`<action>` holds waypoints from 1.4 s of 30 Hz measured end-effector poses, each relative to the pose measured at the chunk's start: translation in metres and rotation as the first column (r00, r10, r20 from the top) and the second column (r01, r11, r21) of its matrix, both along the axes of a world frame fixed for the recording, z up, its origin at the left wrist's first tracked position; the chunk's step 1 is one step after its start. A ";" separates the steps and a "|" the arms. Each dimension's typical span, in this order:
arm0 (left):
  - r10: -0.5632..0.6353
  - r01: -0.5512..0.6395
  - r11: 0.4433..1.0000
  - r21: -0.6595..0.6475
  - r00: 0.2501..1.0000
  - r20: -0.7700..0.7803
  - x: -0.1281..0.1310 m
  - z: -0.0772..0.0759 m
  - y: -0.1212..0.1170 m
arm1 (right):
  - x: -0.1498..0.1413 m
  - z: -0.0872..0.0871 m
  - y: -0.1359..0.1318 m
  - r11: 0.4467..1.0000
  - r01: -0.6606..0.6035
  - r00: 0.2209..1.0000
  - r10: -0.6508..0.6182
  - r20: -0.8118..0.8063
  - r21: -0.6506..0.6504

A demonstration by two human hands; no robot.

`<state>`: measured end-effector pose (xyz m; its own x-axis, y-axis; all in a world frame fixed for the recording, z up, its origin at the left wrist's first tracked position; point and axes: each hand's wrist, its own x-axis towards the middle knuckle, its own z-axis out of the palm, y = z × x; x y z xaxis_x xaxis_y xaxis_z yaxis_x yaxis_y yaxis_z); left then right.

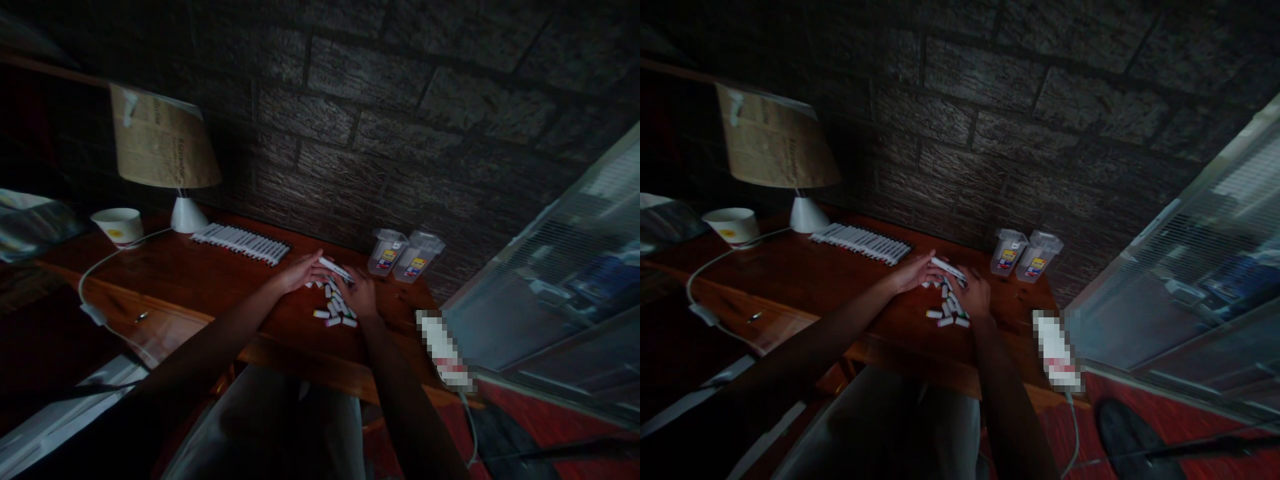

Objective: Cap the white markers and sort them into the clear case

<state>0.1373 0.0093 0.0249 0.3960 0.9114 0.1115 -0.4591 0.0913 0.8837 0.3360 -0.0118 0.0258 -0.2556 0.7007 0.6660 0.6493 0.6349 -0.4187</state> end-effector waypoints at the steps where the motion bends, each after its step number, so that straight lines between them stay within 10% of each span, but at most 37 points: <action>1: 0.026 -0.026 1.000 0.002 1.000 -0.006 0.000 0.000 0.000 | 0.000 0.001 -0.001 1.000 -0.001 1.000 0.001 -0.002 0.003; 19: -0.117 0.123 0.992 -0.034 0.981 0.154 -0.006 0.005 0.000 | -0.001 -0.013 0.018 0.946 -0.276 0.770 0.112 -0.628 -0.170; 42: -0.304 0.308 0.951 -0.005 0.941 0.145 0.000 0.000 -0.007 | -0.002 0.000 -0.004 0.993 -0.083 0.975 0.065 -0.213 -0.079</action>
